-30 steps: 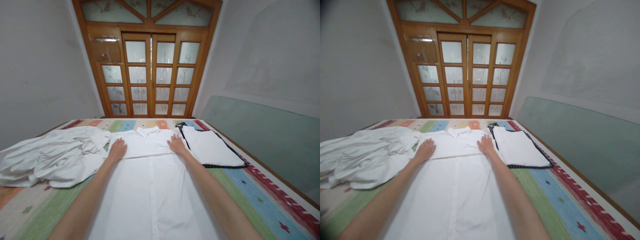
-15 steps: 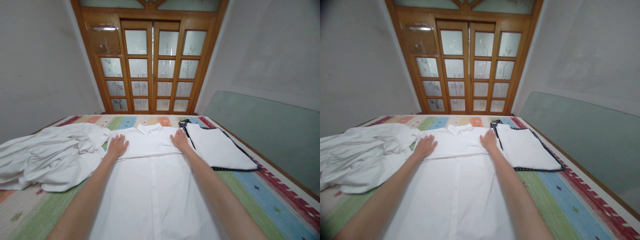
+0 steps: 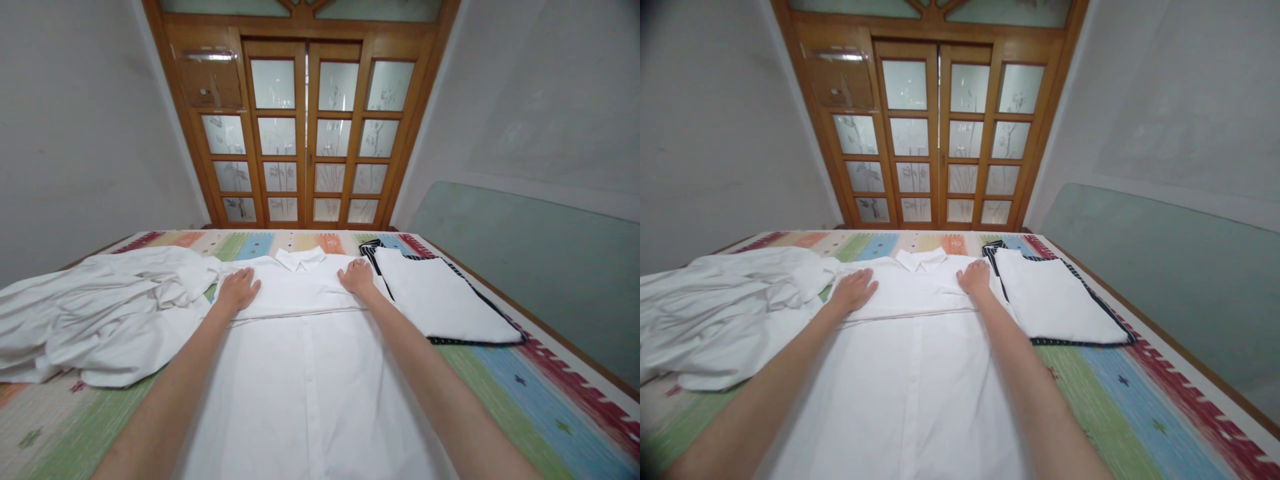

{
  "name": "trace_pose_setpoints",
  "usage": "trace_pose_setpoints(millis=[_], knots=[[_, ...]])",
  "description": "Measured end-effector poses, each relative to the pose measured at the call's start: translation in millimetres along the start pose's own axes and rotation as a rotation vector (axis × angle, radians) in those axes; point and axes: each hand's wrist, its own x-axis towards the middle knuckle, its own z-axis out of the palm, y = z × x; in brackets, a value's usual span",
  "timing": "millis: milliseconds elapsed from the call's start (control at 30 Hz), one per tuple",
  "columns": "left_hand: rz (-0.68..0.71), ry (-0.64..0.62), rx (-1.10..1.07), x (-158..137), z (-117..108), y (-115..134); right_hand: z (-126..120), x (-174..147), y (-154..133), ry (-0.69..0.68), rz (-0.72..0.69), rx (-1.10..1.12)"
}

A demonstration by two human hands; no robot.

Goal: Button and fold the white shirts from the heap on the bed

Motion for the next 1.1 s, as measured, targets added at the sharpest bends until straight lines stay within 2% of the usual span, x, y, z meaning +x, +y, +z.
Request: trace_pose_setpoints(millis=[300,667,900,1100], knots=[[-0.108,-0.01,0.009,10,-3,-12,9,12,-3,-0.002,0.137,0.042],[-0.212,-0.072,0.017,10,-3,-11,17,6,5,-0.016,0.034,0.061],[-0.237,-0.104,0.012,-13,-10,-11,11,-13,-1,-0.009,-0.013,0.053],[-0.257,-0.118,-0.008,-35,-18,-16,1,-32,-8,-0.012,-0.11,0.062]])
